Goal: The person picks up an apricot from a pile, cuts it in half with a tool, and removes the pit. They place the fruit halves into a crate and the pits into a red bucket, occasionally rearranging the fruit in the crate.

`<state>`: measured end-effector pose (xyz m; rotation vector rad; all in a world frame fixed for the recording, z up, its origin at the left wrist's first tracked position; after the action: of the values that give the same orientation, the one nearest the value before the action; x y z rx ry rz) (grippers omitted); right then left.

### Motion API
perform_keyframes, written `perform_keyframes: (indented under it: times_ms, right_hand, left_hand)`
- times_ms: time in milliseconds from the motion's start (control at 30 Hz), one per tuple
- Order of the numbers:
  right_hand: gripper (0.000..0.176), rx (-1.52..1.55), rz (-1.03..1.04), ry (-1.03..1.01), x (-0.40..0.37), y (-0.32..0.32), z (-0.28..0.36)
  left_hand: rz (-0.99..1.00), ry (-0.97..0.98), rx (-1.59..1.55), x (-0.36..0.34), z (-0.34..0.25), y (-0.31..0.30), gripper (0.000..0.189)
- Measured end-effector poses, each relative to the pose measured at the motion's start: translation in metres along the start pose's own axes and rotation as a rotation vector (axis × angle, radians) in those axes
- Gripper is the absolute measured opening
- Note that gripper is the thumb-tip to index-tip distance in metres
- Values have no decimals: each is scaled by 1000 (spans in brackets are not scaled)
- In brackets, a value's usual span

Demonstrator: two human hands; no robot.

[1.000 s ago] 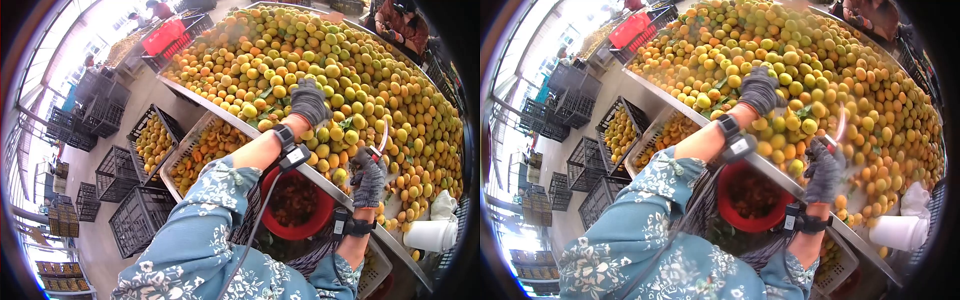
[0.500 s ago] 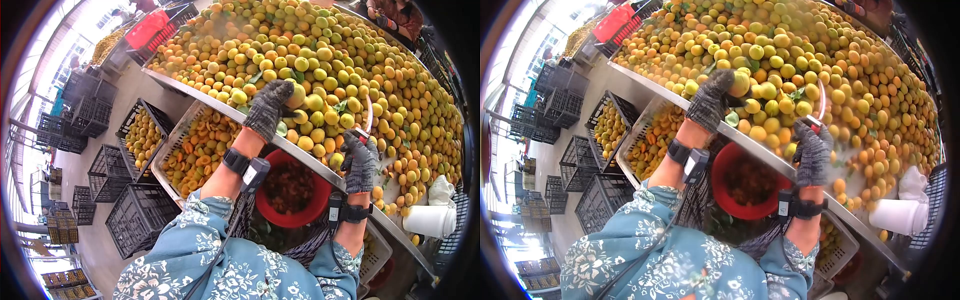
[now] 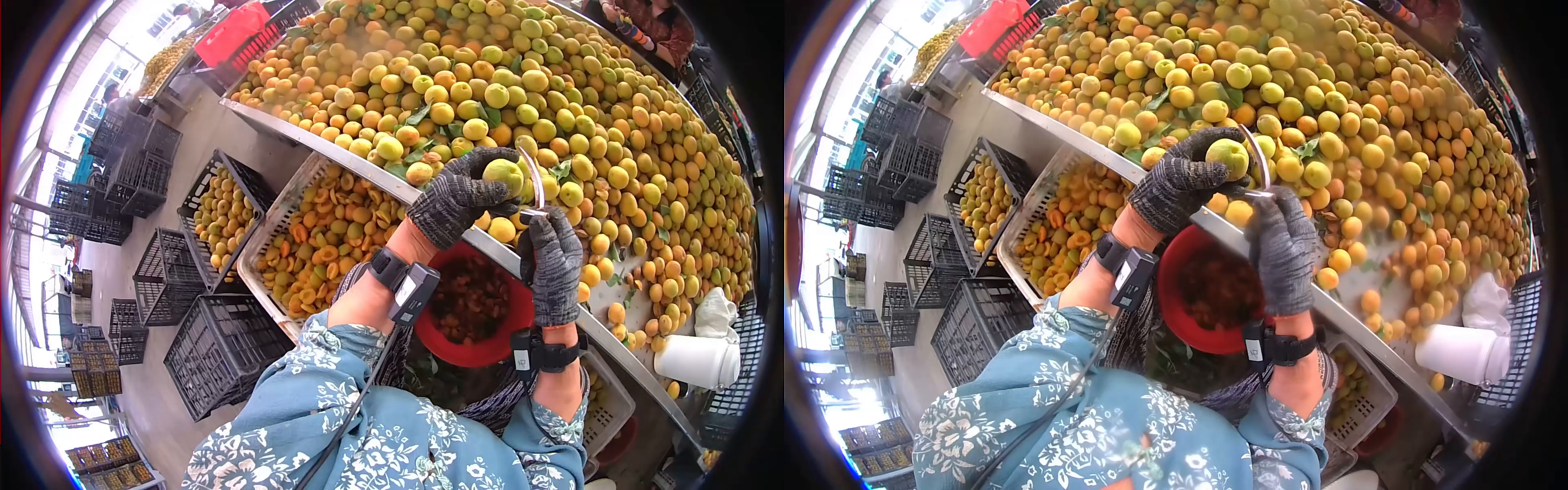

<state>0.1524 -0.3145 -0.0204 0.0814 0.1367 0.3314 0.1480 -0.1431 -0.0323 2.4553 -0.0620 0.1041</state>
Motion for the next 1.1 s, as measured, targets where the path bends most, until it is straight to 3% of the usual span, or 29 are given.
perform_keyframes:
  times_ms: [233, 333, 433, 500, 533, 600, 733, 800, 1100]
  right_hand:
    - [17, -23, -42, -87, -2, 14, -9]
    - [17, 11, -42, -61, -6, 17, 0]
    - [18, 10, -54, -61, -4, 14, -7]
    - [17, 10, -37, -101, -1, 9, -17]
    - [17, 10, -38, -100, -1, 9, -18]
    - [16, 36, -49, -70, -2, 11, -15]
    - [14, 113, -61, -91, -6, 16, -12]
    - [13, 203, -97, -59, -7, 18, -11]
    - [12, 55, -75, -68, -6, 13, -17]
  left_hand:
    - [38, 70, -16, 1, -5, 3, 51]
    - [40, -28, -174, -5, -11, 8, 52]
    - [41, 64, -57, -6, -11, 10, 48]
    - [-17, 227, 331, -5, -14, 15, 46]
    - [-17, 226, 329, -5, -12, 15, 46]
    - [36, 181, 71, -5, -8, 13, 45]
    - [73, 191, 103, -2, -6, 11, 45]
    - [48, 51, -23, 1, -2, 8, 45]
    - [63, 3, -189, 0, 6, 5, 51]
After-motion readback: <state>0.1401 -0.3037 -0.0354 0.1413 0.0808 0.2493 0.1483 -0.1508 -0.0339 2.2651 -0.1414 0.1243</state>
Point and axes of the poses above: each hand's wrist, its own x-axis towards the middle knuckle, its own y-axis out of the palm, z = x × y, the point moved 2 cm from there along x, towards the middle knuckle
